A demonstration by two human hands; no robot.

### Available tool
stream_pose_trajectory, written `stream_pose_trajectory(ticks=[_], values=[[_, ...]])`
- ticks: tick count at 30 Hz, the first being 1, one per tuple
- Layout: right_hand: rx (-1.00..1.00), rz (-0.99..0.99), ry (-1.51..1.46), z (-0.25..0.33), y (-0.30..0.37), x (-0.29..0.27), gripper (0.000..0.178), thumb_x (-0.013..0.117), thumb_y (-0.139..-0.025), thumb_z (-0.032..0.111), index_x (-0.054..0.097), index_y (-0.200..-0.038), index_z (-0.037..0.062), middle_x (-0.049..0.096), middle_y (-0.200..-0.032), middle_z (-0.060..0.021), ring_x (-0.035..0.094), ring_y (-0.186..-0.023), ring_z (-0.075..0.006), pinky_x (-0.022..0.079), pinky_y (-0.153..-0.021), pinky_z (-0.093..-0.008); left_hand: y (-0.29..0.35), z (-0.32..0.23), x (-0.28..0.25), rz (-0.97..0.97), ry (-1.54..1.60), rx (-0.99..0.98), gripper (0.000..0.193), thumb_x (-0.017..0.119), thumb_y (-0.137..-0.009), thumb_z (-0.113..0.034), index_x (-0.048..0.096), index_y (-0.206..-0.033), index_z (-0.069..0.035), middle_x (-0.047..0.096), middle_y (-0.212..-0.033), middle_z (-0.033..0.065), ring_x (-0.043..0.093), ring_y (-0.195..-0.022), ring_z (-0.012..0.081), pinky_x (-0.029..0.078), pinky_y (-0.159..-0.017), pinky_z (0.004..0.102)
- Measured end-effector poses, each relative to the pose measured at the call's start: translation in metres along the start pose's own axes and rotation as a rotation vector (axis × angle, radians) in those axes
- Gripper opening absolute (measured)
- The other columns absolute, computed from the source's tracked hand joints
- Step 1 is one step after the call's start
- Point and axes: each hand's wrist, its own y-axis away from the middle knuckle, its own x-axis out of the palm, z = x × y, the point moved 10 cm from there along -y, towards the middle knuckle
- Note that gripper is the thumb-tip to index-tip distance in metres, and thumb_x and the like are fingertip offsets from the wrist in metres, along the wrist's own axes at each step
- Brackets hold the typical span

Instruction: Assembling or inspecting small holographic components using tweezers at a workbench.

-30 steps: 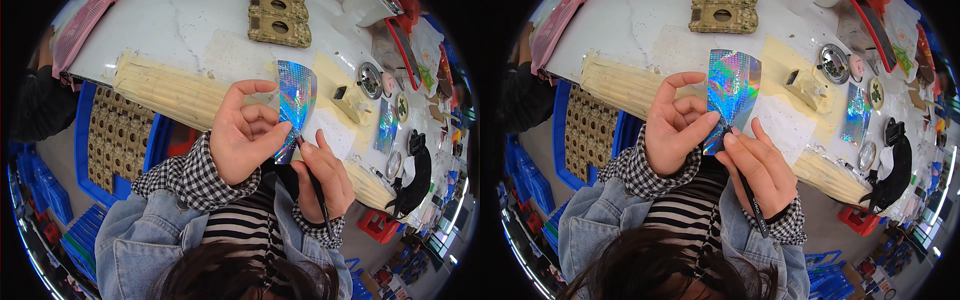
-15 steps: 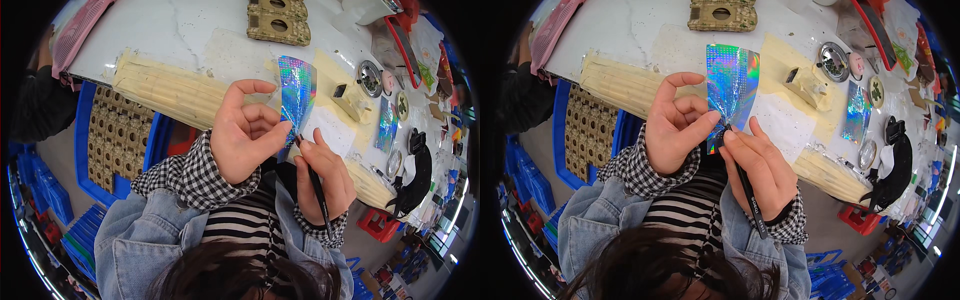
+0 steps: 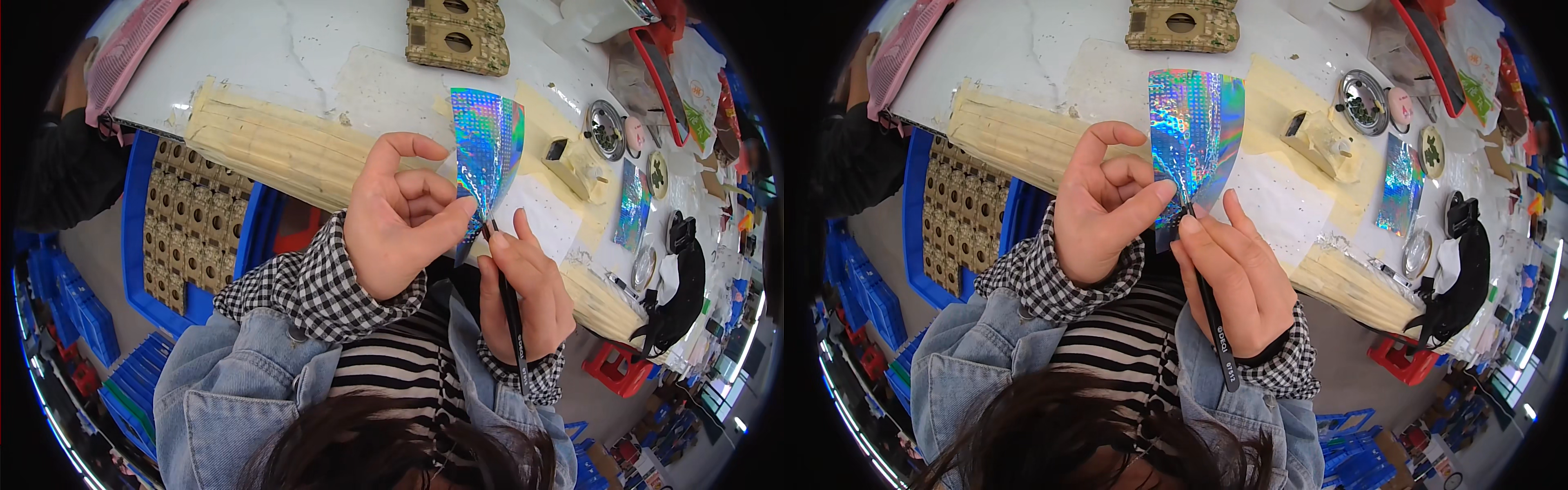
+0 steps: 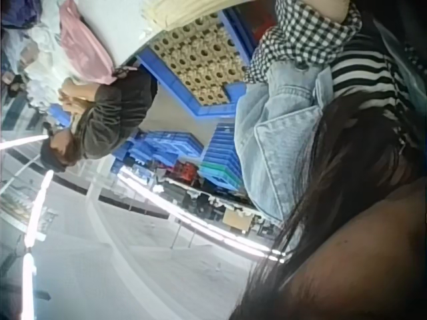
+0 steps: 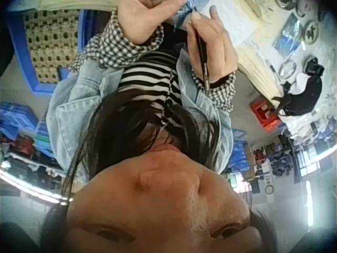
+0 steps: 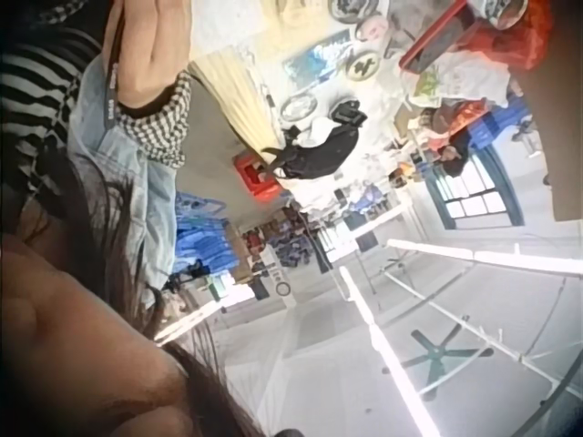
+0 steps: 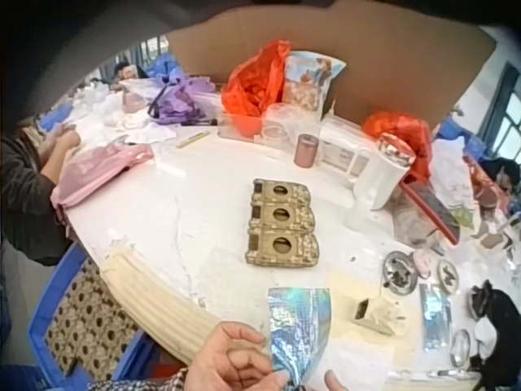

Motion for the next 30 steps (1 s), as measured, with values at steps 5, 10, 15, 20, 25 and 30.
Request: stream_pose_trajectory(ticks=[5,10,15,20,25,30], values=[[-0.005,-0.006,-0.011,-0.0002,0.001,0.0006,0.029,0.073,-0.07,-0.008,0.063,-0.098,-0.0044,0.066,-0.089,-0.0163,0.067,-0.089,-0.0269,0.052,-0.089,-0.0478,0.0006,0.0008,-0.0014,-0.008,0.013,0.003,0.045,0.059,-0.084,0.007,0.034,-0.12,-0.002,0.064,-0.084,0.006,0.061,-0.08,0.0087,0.046,-0.07,0.0201],[-0.005,0.007,-0.012,-0.0005,0.0013,0.0014,0.029,0.073,-0.07,-0.008,0.064,-0.098,-0.0039,0.066,-0.089,-0.0161,0.067,-0.09,-0.0273,0.051,-0.089,-0.048,-0.0002,0.0015,-0.0028,-0.017,0.02,-0.003,0.045,0.06,-0.083,0.006,0.034,-0.119,-0.001,0.064,-0.084,0.0068,0.061,-0.079,0.0085,0.047,-0.068,0.0197],[-0.005,0.014,-0.003,-0.0001,0.0002,0.0021,0.029,0.073,-0.07,-0.008,0.064,-0.098,-0.0032,0.066,-0.089,-0.016,0.068,-0.089,-0.0275,0.051,-0.089,-0.0479,-0.0004,0.0006,-0.0025,-0.028,0.025,0.004,0.046,0.063,-0.082,0.004,0.033,-0.117,0.001,0.064,-0.083,0.0082,0.062,-0.075,0.008,0.049,-0.064,0.0191],[0.005,0.009,-0.004,-0.0007,0.0001,0.002,0.029,0.072,-0.07,-0.009,0.064,-0.098,-0.0032,0.066,-0.089,-0.0158,0.068,-0.089,-0.0274,0.051,-0.09,-0.0474,-0.0005,0.0018,-0.0027,-0.03,0.023,0.005,0.046,0.063,-0.082,0.004,0.033,-0.117,0.001,0.063,-0.082,0.008,0.062,-0.075,0.008,0.049,-0.064,0.019],[0.02,0.016,-0.028,-0.0026,-0.001,0.0009,0.026,0.072,-0.071,-0.01,0.064,-0.095,-0.0037,0.066,-0.088,-0.0156,0.068,-0.088,-0.0271,0.052,-0.089,-0.0462,0.0008,0.0034,-0.0028,-0.007,0.019,-0.008,0.046,0.06,-0.083,0.008,0.034,-0.119,-0.002,0.065,-0.085,0.0073,0.062,-0.081,0.0106,0.048,-0.071,0.0219],[0.035,0.021,-0.044,-0.0039,-0.002,0.0001,0.025,0.071,-0.071,-0.01,0.064,-0.093,-0.0041,0.066,-0.088,-0.0155,0.068,-0.088,-0.0266,0.052,-0.088,-0.0458,0.0012,0.0039,-0.0027,-0.005,0.021,-0.01,0.046,0.06,-0.083,0.007,0.034,-0.119,-0.002,0.065,-0.084,0.0068,0.062,-0.08,0.01,0.048,-0.071,0.0214]])
